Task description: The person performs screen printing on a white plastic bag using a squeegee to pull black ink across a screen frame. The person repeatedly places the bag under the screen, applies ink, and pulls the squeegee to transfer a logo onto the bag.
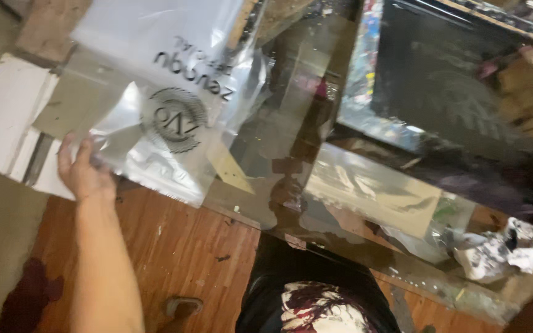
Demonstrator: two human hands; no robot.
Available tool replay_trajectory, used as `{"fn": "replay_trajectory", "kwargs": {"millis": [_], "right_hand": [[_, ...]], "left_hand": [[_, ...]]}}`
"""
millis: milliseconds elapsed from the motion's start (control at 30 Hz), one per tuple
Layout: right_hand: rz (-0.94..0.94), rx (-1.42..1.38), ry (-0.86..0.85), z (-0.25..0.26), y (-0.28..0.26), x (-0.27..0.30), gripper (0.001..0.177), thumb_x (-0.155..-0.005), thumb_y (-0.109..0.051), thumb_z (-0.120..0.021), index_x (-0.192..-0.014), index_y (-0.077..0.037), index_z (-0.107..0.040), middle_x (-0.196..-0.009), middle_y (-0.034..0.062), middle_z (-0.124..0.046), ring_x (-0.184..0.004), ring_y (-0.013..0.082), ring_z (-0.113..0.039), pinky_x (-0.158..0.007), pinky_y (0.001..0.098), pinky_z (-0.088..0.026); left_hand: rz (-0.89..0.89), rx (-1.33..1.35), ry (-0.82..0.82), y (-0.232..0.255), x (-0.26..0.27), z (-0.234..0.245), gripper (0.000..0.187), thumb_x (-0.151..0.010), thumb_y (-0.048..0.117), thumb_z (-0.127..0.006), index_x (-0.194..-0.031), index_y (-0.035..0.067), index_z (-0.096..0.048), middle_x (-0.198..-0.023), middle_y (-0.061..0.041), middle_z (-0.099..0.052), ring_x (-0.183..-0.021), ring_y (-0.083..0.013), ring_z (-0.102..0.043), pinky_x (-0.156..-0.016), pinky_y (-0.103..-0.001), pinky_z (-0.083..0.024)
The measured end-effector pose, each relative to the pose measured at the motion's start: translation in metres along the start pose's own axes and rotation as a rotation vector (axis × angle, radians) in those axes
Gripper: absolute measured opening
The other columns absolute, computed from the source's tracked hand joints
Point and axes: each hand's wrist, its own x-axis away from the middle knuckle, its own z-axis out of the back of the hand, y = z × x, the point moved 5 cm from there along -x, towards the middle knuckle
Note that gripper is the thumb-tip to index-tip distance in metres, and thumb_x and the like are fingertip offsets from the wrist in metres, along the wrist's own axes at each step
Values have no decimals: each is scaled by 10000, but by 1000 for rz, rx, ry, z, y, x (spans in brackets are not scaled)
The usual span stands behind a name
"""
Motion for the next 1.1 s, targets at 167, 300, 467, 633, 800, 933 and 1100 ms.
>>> {"fn": "replay_trajectory", "kwargs": {"millis": [167, 300, 467, 633, 800, 933, 1100], "right_hand": [[93, 417, 590, 52, -315, 263, 403, -1119, 185, -605, -1490, 335, -549, -1426, 535, -618, -1308, 667, -621, -1170, 641, -499], [211, 348, 637, 47, -368, 252, 269, -1101, -63, -642, -1264, 150, -634, -1234, 351, -629, -1166, 520, -599, -1060, 583, -447], [49, 272, 403, 16, -335, 255, 344, -987, -62, -691, -1318, 19, -639, -1285, 245, -662, -1188, 417, -596, -1115, 500, -369], [-58, 308, 134, -23, -304, 235, 496, -899, -130, -703, -1390, -118, -641, -1252, 104, -695, -1153, 320, -632, -958, 460, -353], [-40, 417, 0, -76, -284, 232, 488, -898, -190, -722, -1379, -163, -642, -1177, 54, -696, -1056, 283, -603, -900, 442, -360], [-13, 527, 26, -94, -284, 232, 487, -921, -215, -655, -1404, -178, -602, -1155, 30, -657, -1069, 269, -595, -935, 462, -348], [-48, 655, 83, -111, -271, 241, 598, -912, -308, -712, -1487, -199, -589, -1262, 61, -634, -1130, 281, -592, -993, 490, -345]], "left_hand": [[-303, -160, 89, -55, 3, 34, 775, -1010, 126, -902, -1504, 316, -336, -1506, -109, -613, -1255, -253, -753, -877, -485, -732], [-565, -487, -442, -33, 241, -75, 456, -1046, -23, -645, -1464, 13, -466, -1461, -244, -531, -1357, -392, -538, -1181, -513, -425], [498, 295, -1116, -88, 414, -127, 447, -943, -87, -685, -1357, 34, -572, -1407, -166, -665, -1242, -252, -648, -1081, -381, -501], [591, 12, -747, -199, 384, -97, 412, -949, 51, -736, -830, 169, -360, -770, 17, -447, -884, -123, -673, -1051, -410, -611], [610, -103, -683, -227, 374, -92, 332, -932, 116, -771, -868, 154, -448, -849, -4, -594, -956, -146, -716, -1030, -388, -616], [610, -194, -681, -221, 371, -96, 206, -919, 148, -783, -1011, 101, -605, -854, -51, -676, -898, -163, -721, -950, -340, -625], [611, -186, -667, -222, 367, -95, 248, -888, 102, -805, -910, 107, -558, -835, -46, -662, -872, -175, -740, -925, -375, -662]]}}
